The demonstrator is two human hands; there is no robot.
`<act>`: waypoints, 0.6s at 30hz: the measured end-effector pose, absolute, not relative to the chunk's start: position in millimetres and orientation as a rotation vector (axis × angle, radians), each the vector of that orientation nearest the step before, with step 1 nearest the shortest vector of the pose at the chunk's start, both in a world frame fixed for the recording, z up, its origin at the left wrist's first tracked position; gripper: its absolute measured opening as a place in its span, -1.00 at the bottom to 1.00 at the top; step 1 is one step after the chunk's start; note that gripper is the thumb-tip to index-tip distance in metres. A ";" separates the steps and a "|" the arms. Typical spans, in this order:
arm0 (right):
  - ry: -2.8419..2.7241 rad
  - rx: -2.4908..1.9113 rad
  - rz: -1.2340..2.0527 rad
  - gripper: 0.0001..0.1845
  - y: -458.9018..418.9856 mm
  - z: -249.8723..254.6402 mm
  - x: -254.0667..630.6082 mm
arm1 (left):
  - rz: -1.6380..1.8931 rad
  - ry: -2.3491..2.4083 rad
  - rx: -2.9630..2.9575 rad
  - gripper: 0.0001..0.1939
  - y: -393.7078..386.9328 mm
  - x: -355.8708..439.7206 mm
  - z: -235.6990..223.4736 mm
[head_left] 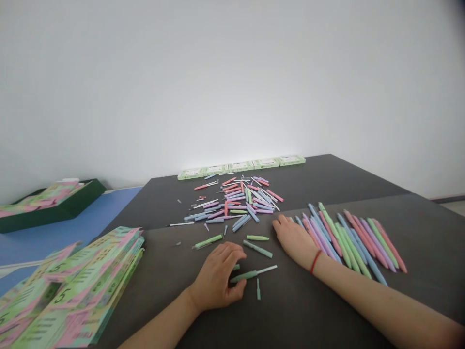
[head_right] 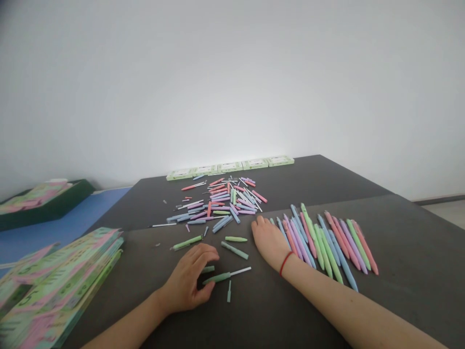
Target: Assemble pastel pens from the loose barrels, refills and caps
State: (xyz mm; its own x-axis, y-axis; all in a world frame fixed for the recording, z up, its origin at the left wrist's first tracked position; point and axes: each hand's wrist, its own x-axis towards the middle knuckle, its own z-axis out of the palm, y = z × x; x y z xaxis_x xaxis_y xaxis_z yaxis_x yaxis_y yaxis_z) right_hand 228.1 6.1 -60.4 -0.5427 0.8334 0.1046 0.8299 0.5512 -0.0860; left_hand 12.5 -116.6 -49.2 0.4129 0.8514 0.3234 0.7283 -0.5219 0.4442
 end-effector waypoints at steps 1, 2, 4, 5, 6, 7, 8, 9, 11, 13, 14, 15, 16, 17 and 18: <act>-2.650 -1.421 0.076 -0.73 6.5 -61.9 226.2 | 0.771 1.374 2.442 -0.65 -116.6 13.0 -49.4; -2.651 -1.408 0.119 -0.72 7.0 -62.5 224.6 | 0.782 1.373 2.438 -0.65 -115.9 13.0 -49.6; -2.649 -1.356 0.233 -0.74 7.7 -61.7 221.5 | 0.802 1.392 2.411 -0.66 -113.2 11.4 -49.9; -2.646 -1.320 0.303 -0.74 7.7 -60.5 219.9 | 0.811 1.405 2.398 -0.67 -111.7 10.2 -49.8; -2.640 -1.280 0.381 -0.74 7.2 -59.0 218.1 | 0.820 1.419 2.390 -0.69 -110.6 9.0 -49.4; -2.630 -1.241 0.464 -0.73 6.4 -57.4 216.2 | 0.829 1.434 2.390 -0.71 -109.9 8.1 -48.6; -2.612 -1.209 0.548 -0.70 5.3 -55.8 214.3 | 0.833 1.450 2.398 -0.74 -110.0 7.8 -47.7; -2.585 -1.184 0.630 -0.69 4.1 -54.3 212.7 | 0.831 1.465 2.419 -0.77 -110.9 8.3 -46.8; -2.516 -1.150 0.786 -0.69 1.8 -52.1 210.8 | 0.782 1.452 2.514 -0.81 -115.2 12.6 -46.1; -2.444 -1.121 0.952 -0.76 0.0 -51.2 211.2 | 0.684 1.349 2.680 -0.82 -121.4 21.2 -48.7; -2.415 -1.104 1.039 -0.79 -0.8 -51.4 212.1 | 0.627 1.251 2.778 -0.83 -124.5 26.5 -51.6; -2.398 -1.086 1.116 -0.80 -1.6 -51.9 213.1 | 0.605 1.159 2.878 -0.82 -127.0 31.8 -55.5; -2.366 -1.070 1.209 -0.80 -2.6 -52.7 214.1 | 0.586 1.072 2.975 -0.80 -128.8 36.7 -59.9; -2.301 -1.056 1.331 -0.80 -3.6 -53.6 214.9 | 0.572 1.045 3.026 -0.83 -129.6 40.7 -64.6; -2.197 -1.042 1.473 -0.80 -4.5 -54.5 215.4 | 0.547 1.052 3.055 -0.84 -129.6 43.5 -69.1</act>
